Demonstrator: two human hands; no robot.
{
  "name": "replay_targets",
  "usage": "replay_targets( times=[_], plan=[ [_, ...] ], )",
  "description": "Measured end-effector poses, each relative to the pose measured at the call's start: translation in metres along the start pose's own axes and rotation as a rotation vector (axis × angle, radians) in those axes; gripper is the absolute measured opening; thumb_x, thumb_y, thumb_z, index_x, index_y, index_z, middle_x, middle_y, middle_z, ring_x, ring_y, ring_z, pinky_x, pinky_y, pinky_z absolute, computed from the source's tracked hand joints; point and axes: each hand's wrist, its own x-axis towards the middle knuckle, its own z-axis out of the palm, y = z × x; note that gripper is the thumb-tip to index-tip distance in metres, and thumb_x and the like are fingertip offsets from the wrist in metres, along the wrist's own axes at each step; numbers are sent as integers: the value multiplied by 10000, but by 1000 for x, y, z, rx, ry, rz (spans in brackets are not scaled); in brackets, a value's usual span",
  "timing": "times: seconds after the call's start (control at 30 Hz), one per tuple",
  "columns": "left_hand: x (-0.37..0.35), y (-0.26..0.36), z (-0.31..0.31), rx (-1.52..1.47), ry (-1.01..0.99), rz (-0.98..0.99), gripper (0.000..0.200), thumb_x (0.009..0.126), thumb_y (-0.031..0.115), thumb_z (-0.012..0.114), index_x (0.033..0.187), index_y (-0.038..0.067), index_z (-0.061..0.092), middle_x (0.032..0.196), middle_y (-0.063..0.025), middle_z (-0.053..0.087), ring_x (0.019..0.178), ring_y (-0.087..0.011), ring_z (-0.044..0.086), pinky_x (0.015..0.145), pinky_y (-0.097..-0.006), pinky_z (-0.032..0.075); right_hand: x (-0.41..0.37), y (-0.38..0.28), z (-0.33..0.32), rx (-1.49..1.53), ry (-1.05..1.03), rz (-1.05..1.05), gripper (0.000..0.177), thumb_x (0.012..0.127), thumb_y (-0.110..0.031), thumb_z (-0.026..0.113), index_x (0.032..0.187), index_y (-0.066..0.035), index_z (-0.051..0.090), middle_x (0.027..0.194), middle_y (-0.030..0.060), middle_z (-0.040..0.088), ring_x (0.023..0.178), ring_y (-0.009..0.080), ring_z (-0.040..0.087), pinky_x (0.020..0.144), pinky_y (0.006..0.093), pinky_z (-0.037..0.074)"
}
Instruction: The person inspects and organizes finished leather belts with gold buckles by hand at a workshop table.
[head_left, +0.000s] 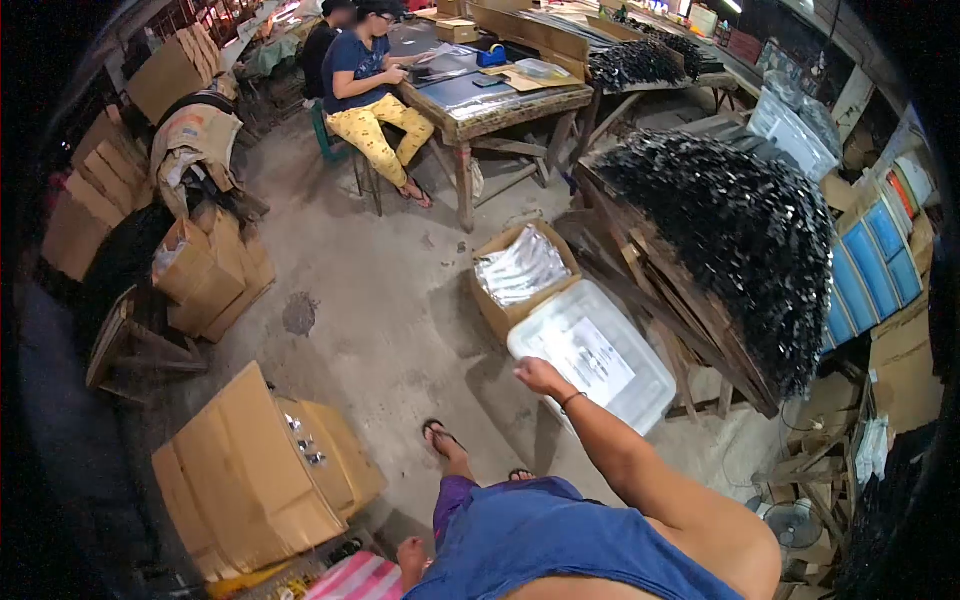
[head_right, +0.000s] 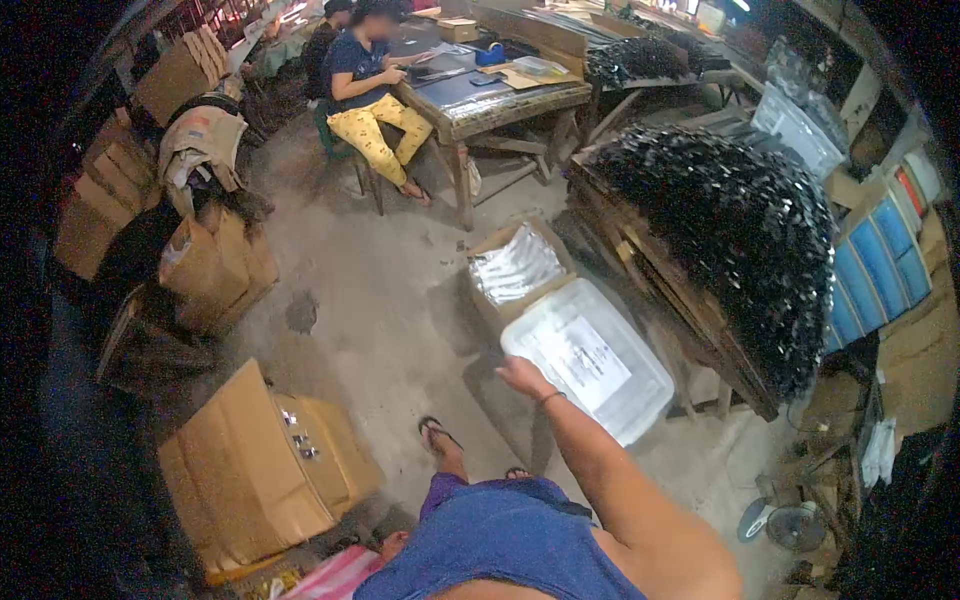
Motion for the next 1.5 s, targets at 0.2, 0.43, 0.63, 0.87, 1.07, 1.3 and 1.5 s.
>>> replay_targets(
  times=[0.2,0.43,0.63,0.87,1.07,1.3,1.5],
  plan=[
    [129,30,-51,-35,-294,-238,299,821,279,535,928,28,657,885,-169,662,840,-326,639,761,-427,489,127,-98,28,-12,-191,-34,346,878,-325,542,1037,-22,590,975,198,634,932,354,600,796,421,465],
    [343,25,-163,16,-160,-238,310,841,288,535,968,27,644,925,-161,657,908,-327,618,810,-418,468,187,-84,38,-230,-361,86,363,846,-362,540,923,-16,615,927,197,635,922,361,597,785,433,471],
    [484,134,-307,-354,57,-68,285,831,232,578,1026,30,622,953,-146,646,911,-254,608,818,-352,466,240,-63,42,-166,-351,514,357,790,-329,569,906,4,624,961,214,640,928,353,607,803,421,475],
    [607,177,-358,-513,23,-222,260,847,203,578,1024,17,620,919,-113,654,868,-200,608,785,-314,472,455,-91,53,-96,-505,466,293,776,-283,603,808,8,621,712,139,635,710,252,610,651,380,476],
    [663,138,-395,-296,-33,-372,306,819,305,569,953,38,630,930,-159,653,855,-242,628,753,-354,493,705,-238,47,-28,-99,29,327,814,-314,575,959,-28,640,884,185,656,874,333,617,763,399,482],
    [759,86,-409,-363,-212,-700,279,794,307,571,855,47,653,889,-195,646,868,-325,629,748,-419,490,886,-412,50,7,-220,-125,376,857,-357,546,1073,-54,603,1003,186,637,974,325,600,831,403,467],
    [906,37,-445,280,-93,96,237,789,278,576,808,56,657,807,-158,642,786,-334,627,676,-454,490,968,-410,84,-245,-376,-72,375,830,-398,555,993,-70,637,964,195,634,937,372,594,808,438,468]
  ],
)
